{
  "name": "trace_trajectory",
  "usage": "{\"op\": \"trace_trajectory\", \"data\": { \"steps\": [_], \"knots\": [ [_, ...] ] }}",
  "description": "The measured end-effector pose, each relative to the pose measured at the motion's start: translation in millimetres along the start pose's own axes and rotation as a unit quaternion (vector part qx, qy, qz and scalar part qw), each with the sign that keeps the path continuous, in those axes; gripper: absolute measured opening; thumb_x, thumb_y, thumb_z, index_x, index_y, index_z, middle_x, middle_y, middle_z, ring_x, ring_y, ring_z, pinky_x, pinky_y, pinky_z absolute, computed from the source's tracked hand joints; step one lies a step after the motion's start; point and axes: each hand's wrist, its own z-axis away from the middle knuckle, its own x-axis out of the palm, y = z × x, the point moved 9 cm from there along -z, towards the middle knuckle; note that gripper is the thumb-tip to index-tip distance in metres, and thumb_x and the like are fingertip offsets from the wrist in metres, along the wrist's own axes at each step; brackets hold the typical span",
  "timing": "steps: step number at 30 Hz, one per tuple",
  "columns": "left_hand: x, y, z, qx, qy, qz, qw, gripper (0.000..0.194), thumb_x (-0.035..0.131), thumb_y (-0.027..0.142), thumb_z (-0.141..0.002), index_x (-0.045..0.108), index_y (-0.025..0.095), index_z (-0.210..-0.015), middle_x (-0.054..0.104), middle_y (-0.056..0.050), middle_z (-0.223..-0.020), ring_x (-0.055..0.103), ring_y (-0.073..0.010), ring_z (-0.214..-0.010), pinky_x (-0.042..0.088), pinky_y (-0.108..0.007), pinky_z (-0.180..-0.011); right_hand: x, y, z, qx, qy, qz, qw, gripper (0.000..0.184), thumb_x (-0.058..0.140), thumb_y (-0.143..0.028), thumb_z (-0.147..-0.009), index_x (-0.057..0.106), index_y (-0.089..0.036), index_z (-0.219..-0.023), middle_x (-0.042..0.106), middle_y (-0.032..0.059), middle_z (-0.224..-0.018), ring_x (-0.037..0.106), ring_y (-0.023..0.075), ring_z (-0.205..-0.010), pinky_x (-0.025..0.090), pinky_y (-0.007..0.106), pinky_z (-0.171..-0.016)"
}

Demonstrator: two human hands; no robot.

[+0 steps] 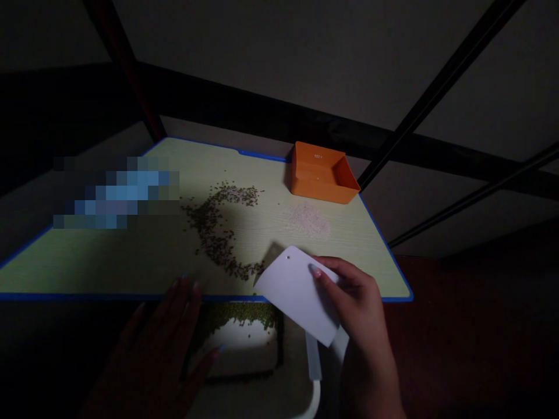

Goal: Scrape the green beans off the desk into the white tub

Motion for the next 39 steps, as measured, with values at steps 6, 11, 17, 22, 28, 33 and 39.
{"op": "trace_trajectory", "data": {
  "steps": [6, 11, 17, 22, 28, 33, 39],
  "knots": [
    [-0.7, 0, -2, 0.003, 0.001, -0.001, 1.0, 0.077, 0.04, 0.049, -0.085, 0.019, 0.013, -0.149, 0.036, -0.018, -0.153, 0.04, -0.0318, -0.138, 0.03, -0.053, -0.11, 7, -6, 3, -0.01, -0.047, 0.003, 0.999, 0.015, 0.068, -0.033, -0.083, 0.077, -0.024, -0.092, 0.076, 0.0021, -0.084, 0.063, 0.0143, -0.065, 0.045, 0.023, -0.052],
    [-0.2, -4, -2, -0.041, -0.012, 0.041, 0.998, 0.075, 0.041, 0.051, -0.086, 0.019, 0.019, -0.15, 0.033, -0.012, -0.156, 0.033, -0.0263, -0.143, 0.02, -0.047, -0.119, -37, -3, 24, -0.006, 0.074, 0.001, 0.997, 0.01, 0.07, -0.032, -0.083, 0.073, -0.027, -0.091, 0.073, -0.0003, -0.079, 0.062, 0.0131, -0.061, 0.044, 0.021, -0.047],
    [0.1, -6, 0, -0.047, -0.005, 0.057, 0.997, 0.077, 0.042, 0.055, -0.084, 0.019, 0.021, -0.15, 0.033, -0.011, -0.156, 0.035, -0.0257, -0.142, 0.019, -0.045, -0.12, -63, -43, 62, -0.147, 0.193, 0.173, 0.955, 0.005, 0.068, -0.025, -0.084, 0.073, -0.028, -0.082, 0.074, -0.0011, -0.077, 0.068, 0.0156, -0.066, 0.053, 0.025, -0.057],
    [-1.3, -2, 2, -0.017, -0.002, 0.03, 0.999, 0.077, 0.043, 0.051, -0.084, 0.021, 0.016, -0.149, 0.031, -0.014, -0.156, 0.032, -0.0273, -0.144, 0.018, -0.047, -0.119, -26, -63, 74, -0.319, 0.008, 0.283, 0.904, 0.028, 0.061, -0.012, -0.084, 0.073, -0.027, -0.104, 0.077, 0.0017, -0.106, 0.074, 0.0207, -0.095, 0.059, 0.031, -0.087],
    [2.3, -2, 1, -0.005, -0.007, 0.009, 1.0, 0.075, 0.04, 0.05, -0.086, 0.022, 0.013, -0.149, 0.033, -0.017, -0.155, 0.034, -0.0297, -0.142, 0.025, -0.052, -0.114, -13, -61, 75, -0.359, -0.048, 0.296, 0.884, 0.047, 0.059, -0.007, -0.083, 0.065, -0.029, -0.125, 0.076, 0.001, -0.11, 0.073, 0.0222, -0.1, 0.06, 0.036, -0.093],
    [1.2, -3, -1, -0.011, -0.006, 0.01, 1.0, 0.077, 0.04, 0.051, -0.085, 0.02, 0.015, -0.149, 0.034, -0.016, -0.154, 0.038, -0.0309, -0.14, 0.028, -0.053, -0.112, -1, -64, 74, -0.37, -0.072, 0.286, 0.881, 0.054, 0.056, -0.008, -0.087, 0.056, -0.033, -0.134, 0.075, 0.0005, -0.112, 0.071, 0.0216, -0.104, 0.059, 0.04, -0.094],
    [4.0, -2, 1, -0.007, -0.013, 0.013, 1.0, 0.078, 0.041, 0.051, -0.084, 0.02, 0.014, -0.149, 0.032, -0.016, -0.155, 0.035, -0.0309, -0.141, 0.026, -0.052, -0.114, 5, -65, 76, -0.399, -0.053, 0.308, 0.862, 0.032, 0.056, -0.008, -0.087, 0.067, -0.022, -0.113, 0.077, 0.0049, -0.106, 0.073, 0.0177, -0.099, 0.057, 0.035, -0.097]
  ]
}}
